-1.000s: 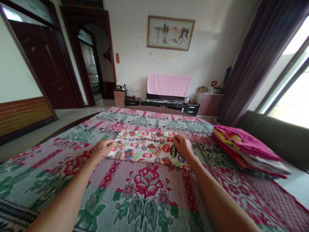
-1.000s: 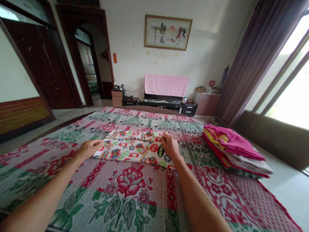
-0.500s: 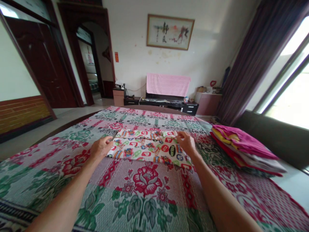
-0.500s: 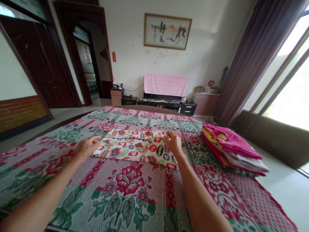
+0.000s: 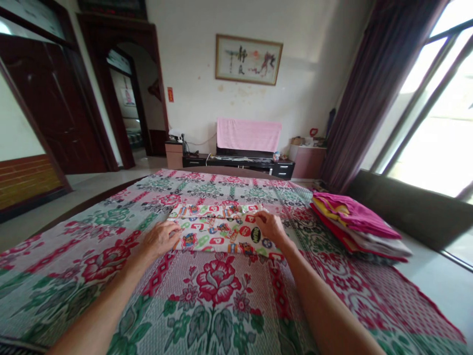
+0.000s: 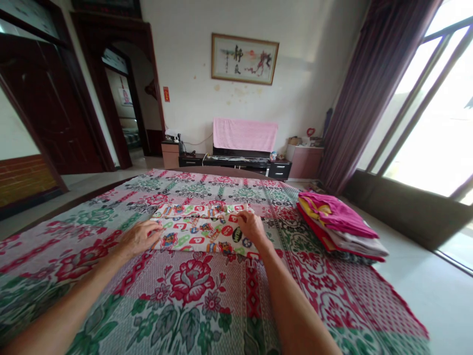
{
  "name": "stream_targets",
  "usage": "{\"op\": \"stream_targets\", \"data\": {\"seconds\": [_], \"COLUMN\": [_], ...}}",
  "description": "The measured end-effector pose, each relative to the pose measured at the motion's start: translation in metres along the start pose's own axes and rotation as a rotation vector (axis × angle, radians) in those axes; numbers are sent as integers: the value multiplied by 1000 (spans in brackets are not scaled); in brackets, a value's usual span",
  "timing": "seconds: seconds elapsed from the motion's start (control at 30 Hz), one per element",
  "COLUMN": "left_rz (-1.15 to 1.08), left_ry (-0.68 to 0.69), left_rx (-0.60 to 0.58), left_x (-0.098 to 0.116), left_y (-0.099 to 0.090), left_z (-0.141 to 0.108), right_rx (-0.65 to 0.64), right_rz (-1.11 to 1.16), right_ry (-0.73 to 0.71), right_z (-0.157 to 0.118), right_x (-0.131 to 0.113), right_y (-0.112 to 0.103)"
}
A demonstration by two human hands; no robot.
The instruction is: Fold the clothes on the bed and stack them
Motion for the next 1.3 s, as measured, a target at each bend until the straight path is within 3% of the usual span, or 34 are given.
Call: {"op": "stream_targets", "data": {"seconds": [0.1,0.17,0.4,0.6,0.77,0.9,1.17,1.3], "left_rz": [-32,-32,-102,-106,-45,-56,-76,-94], "left_ry": [51,94,241,297,323,335,310,305], "left_rx": [10,-13,-182,-125,-172,-171,-179,-177], "left_x": [28,56,168,224,230,228,231,231], "left_y": [-3,5,67,88,106,107,101,100], "left_z": [3,4,5,3,-11,-14,-13,-13], "right_rx": [140,150,-15,-71,24,47,-143,-133], "right_rz": [-64,-58,163,230,236,192,31,-45], "right_ry": [128,147,-15,-53,-71,-84,-88,72], "right_z": [-3,-5,-4,-5,3,25,56,43], "right_x": [24,33,26,25,26,30,35,54], "right_y": [-17,-18,9,18,7,2,23,8]}}
Point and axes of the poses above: each hand's wrist, its own z-axis towards the middle knuckle, its own y-axis out of the palm, x = y × z, the point moved 9 cm from there along z, towards the middle knuckle, and after that the axes turned 15 degrees about -y, right-handed, at the moved point
